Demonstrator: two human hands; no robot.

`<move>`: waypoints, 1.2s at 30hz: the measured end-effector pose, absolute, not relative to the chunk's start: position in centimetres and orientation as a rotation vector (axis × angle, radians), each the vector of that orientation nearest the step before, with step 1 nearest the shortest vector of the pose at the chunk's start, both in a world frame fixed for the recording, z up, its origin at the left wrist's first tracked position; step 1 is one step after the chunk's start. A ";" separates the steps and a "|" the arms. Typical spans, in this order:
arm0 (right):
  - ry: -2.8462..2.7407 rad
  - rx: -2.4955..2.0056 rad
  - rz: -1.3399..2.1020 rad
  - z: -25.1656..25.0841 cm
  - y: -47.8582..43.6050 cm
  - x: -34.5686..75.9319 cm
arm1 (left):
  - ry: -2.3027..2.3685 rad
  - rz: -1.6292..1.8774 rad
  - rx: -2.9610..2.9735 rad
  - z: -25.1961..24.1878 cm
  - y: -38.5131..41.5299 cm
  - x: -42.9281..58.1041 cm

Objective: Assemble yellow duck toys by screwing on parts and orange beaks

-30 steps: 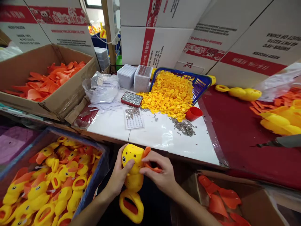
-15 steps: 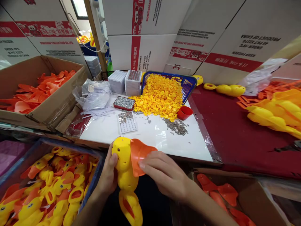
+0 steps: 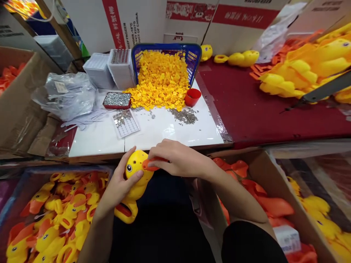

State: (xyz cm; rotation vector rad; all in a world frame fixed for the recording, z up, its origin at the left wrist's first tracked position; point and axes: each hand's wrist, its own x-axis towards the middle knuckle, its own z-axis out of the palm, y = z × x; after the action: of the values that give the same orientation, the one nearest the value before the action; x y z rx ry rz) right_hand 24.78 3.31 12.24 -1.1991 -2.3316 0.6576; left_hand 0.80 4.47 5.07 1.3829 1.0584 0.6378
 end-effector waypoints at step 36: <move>-1.149 -1.116 1.261 7.5 0.4 22.8 | 0.939 1.225 2.672 6.4 2.0 2.0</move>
State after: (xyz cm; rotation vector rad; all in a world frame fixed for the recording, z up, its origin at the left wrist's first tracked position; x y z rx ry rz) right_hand 22.79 0.40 7.52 -1.1159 -1.1490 1.2607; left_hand 2.00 2.05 6.42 2.6716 0.9391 1.2251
